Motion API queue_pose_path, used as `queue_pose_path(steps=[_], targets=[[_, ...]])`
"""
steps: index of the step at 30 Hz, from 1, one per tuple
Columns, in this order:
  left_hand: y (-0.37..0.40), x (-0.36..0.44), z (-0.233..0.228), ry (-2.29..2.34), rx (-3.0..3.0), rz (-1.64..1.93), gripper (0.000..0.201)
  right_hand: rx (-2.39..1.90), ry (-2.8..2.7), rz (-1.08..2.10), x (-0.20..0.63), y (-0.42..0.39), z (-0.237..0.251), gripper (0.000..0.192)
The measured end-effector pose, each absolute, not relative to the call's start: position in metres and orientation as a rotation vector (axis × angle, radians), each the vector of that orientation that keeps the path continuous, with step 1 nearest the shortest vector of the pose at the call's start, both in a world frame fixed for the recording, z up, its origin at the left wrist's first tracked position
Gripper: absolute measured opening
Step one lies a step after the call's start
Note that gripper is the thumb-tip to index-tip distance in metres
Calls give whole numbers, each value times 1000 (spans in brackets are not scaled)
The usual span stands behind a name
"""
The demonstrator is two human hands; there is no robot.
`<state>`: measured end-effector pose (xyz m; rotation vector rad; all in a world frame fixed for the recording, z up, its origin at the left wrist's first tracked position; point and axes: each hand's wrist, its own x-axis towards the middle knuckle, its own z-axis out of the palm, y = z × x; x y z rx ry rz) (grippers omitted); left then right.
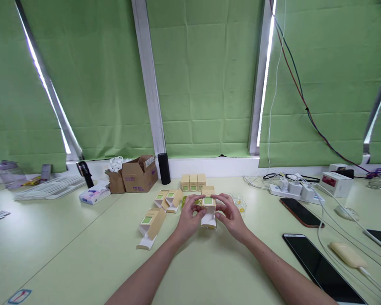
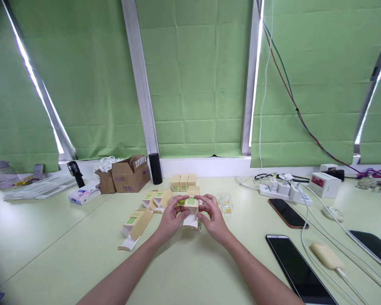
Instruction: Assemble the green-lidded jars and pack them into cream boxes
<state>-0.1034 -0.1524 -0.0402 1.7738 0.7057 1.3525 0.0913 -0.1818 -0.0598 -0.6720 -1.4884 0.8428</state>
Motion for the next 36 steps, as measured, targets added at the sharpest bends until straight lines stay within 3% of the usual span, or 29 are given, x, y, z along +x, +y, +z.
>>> queue_pose_path(steps=[28, 36], targets=[[-154, -101, -47, 761, 1804, 1373, 35, -748, -1449, 823, 86, -183, -60, 43], [-162, -99, -46, 783, 1823, 1353, 42, -777, -1418, 803, 84, -181, -62, 41]])
